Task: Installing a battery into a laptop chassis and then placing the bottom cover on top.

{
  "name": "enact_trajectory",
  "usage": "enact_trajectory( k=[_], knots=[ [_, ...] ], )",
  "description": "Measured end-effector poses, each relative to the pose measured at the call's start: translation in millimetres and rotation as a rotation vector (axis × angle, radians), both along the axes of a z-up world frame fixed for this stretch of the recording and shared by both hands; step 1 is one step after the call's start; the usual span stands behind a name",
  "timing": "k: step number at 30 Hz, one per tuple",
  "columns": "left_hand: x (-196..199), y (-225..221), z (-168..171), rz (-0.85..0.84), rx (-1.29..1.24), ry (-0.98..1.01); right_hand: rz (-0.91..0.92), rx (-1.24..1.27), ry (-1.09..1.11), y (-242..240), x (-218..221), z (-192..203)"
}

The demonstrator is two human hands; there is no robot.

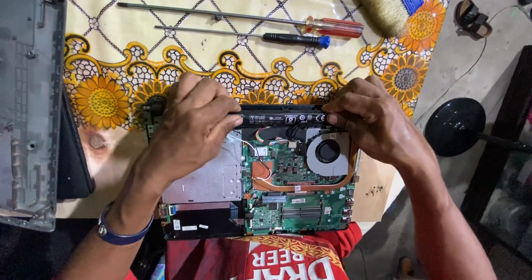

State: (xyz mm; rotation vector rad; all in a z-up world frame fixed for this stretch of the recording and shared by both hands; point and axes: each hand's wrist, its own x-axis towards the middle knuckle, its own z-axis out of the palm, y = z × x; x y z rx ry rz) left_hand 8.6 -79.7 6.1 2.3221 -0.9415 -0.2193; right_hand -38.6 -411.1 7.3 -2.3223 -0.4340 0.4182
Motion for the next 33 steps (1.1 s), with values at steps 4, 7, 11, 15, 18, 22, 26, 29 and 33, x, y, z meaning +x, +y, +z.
enact_trajectory(
  k=[4, 7, 11, 15, 18, 22, 26, 29, 33],
  knots=[
    [-1, 5, -11, 0.015, -0.014, 0.003, -0.005, 0.009, 0.064, 3, 5, 3],
    [1, 7, -19, -0.002, 0.005, -0.017, 0.005, 0.019, 0.087, 5, 10, 5],
    [3, 6, -13, -0.012, 0.016, 0.047, 0.024, 0.025, 0.123, 3, 12, 5],
    [3, -2, -7, -0.007, -0.03, -0.015, 0.022, -0.005, 0.091, 2, 5, 4],
    [-4, -9, -6, 0.022, 0.056, -0.053, -0.026, 0.02, 0.124, 10, 1, 4],
    [-10, -14, -5, 0.075, 0.212, 0.001, -0.014, -0.046, -0.156, 19, -5, -6],
    [-2, -15, -5, 0.089, 0.232, 0.264, -0.068, -0.033, -0.184, 25, -9, 2],
    [8, -12, -1, 0.009, 0.224, 0.403, -0.019, 0.048, -0.196, 27, -5, 5],
    [25, -13, 13, -0.093, 0.414, 0.648, -0.018, 0.036, -0.084, 20, -1, 11]
  ],
)
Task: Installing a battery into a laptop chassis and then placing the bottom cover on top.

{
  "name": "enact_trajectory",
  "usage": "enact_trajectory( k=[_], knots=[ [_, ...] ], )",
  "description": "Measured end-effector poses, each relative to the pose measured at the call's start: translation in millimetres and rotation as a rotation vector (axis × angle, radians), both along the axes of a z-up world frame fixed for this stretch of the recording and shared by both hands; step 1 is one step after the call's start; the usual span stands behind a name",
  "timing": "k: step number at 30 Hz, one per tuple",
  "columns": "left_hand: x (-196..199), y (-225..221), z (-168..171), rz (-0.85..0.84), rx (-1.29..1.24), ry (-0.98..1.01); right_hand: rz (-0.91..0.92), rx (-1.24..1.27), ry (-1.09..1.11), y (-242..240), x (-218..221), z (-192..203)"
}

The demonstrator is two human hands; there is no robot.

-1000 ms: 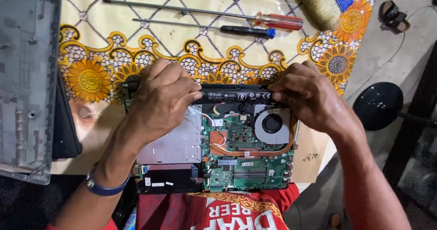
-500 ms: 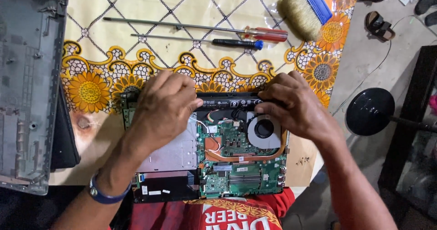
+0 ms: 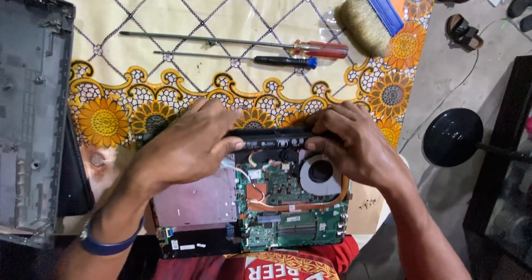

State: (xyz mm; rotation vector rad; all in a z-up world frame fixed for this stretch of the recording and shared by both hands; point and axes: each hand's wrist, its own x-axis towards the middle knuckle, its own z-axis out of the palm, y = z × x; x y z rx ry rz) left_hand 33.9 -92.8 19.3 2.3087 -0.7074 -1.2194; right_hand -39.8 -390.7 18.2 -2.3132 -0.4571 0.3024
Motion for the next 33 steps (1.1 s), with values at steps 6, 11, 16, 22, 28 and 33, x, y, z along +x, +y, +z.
enact_trajectory(
  k=[6, 11, 16, 22, 28, 33],
  knots=[
    [2, -2, 17, -0.123, -0.271, -0.089, -0.03, -0.09, 0.218, -8, -1, 26],
    [-4, -15, 54, -0.204, 0.123, 0.118, 0.186, -0.024, 0.273, -3, 6, 53],
    [-31, -10, 43, -0.117, 0.071, -0.108, 0.148, -0.012, 0.246, -2, -4, 62],
    [-50, -6, 46, -0.116, -0.121, -0.318, 0.091, 0.046, 0.28, -2, -13, 77],
    [-58, -6, 50, -0.143, -0.234, -0.423, 0.095, 0.045, 0.233, -3, -21, 83],
    [-66, -3, 47, -0.138, -0.218, -0.422, 0.074, 0.028, 0.163, -3, -30, 83]
  ],
)
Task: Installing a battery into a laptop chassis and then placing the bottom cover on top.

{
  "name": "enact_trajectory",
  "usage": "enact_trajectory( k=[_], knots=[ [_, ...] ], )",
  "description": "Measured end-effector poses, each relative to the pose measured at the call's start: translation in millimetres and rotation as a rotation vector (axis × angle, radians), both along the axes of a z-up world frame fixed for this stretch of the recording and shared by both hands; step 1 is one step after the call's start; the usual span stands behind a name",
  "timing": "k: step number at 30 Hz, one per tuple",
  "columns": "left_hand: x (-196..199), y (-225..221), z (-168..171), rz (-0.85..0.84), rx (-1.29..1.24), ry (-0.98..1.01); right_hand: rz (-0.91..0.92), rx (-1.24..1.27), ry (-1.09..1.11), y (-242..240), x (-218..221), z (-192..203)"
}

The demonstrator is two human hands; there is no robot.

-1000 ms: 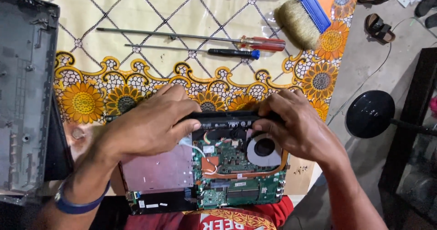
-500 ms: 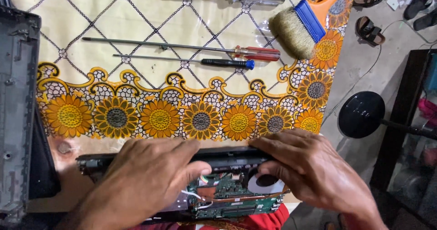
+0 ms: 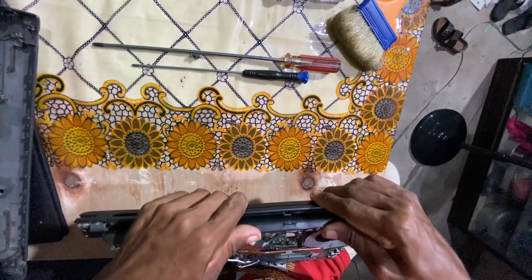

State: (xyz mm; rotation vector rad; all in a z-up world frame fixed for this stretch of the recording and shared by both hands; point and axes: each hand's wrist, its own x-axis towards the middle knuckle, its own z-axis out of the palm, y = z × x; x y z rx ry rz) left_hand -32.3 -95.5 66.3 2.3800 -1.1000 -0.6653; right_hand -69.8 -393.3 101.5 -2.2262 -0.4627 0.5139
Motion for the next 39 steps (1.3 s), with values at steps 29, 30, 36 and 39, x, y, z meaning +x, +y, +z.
enact_trajectory(
  k=[29, 30, 36, 39],
  knots=[
    [8, 2, -6, -0.002, -0.028, -0.126, -0.491, 0.191, 0.007, -12, -41, -24],
    [9, 2, -7, -0.003, -0.028, -0.127, -0.492, 0.191, 0.006, -11, -41, -25],
    [12, -1, -9, -0.006, 0.005, -0.073, -0.518, 0.168, -0.011, -9, -40, -28],
    [18, -2, -18, 0.02, -0.014, 0.005, -0.534, 0.156, 0.016, -7, -37, -35]
  ],
)
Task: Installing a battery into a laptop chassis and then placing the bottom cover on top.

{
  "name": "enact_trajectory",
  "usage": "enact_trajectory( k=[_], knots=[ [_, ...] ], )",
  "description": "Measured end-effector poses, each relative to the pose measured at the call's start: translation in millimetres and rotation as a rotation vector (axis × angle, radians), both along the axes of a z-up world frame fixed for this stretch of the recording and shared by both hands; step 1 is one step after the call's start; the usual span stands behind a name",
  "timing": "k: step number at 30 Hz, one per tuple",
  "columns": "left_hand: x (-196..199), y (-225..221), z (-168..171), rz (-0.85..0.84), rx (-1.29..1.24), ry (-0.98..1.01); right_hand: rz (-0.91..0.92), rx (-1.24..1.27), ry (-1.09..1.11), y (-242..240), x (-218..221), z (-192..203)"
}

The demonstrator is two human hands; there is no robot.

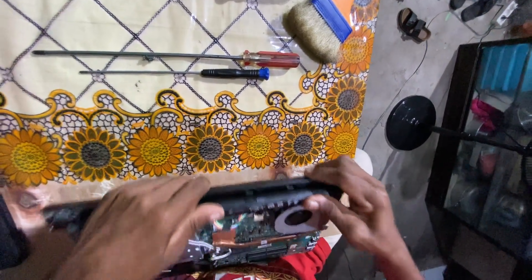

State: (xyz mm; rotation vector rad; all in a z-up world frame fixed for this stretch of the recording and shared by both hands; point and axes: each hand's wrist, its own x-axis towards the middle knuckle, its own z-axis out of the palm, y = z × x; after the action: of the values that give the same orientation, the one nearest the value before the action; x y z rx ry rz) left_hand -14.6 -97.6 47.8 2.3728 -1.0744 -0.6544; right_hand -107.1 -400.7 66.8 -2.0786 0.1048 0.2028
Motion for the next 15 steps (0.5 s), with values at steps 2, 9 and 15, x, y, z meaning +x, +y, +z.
enact_trajectory(
  k=[2, 9, 15],
  knots=[
    [9, -2, -12, 0.024, 0.199, 0.168, 0.043, -0.016, 0.011, 0, 6, -9],
    [31, -4, -47, 0.128, 0.304, 0.19, 0.143, -0.259, -0.254, 5, 19, -55],
    [28, -10, -58, 0.222, 0.451, 0.177, 0.063, -0.353, -0.467, 14, 17, -88]
  ],
)
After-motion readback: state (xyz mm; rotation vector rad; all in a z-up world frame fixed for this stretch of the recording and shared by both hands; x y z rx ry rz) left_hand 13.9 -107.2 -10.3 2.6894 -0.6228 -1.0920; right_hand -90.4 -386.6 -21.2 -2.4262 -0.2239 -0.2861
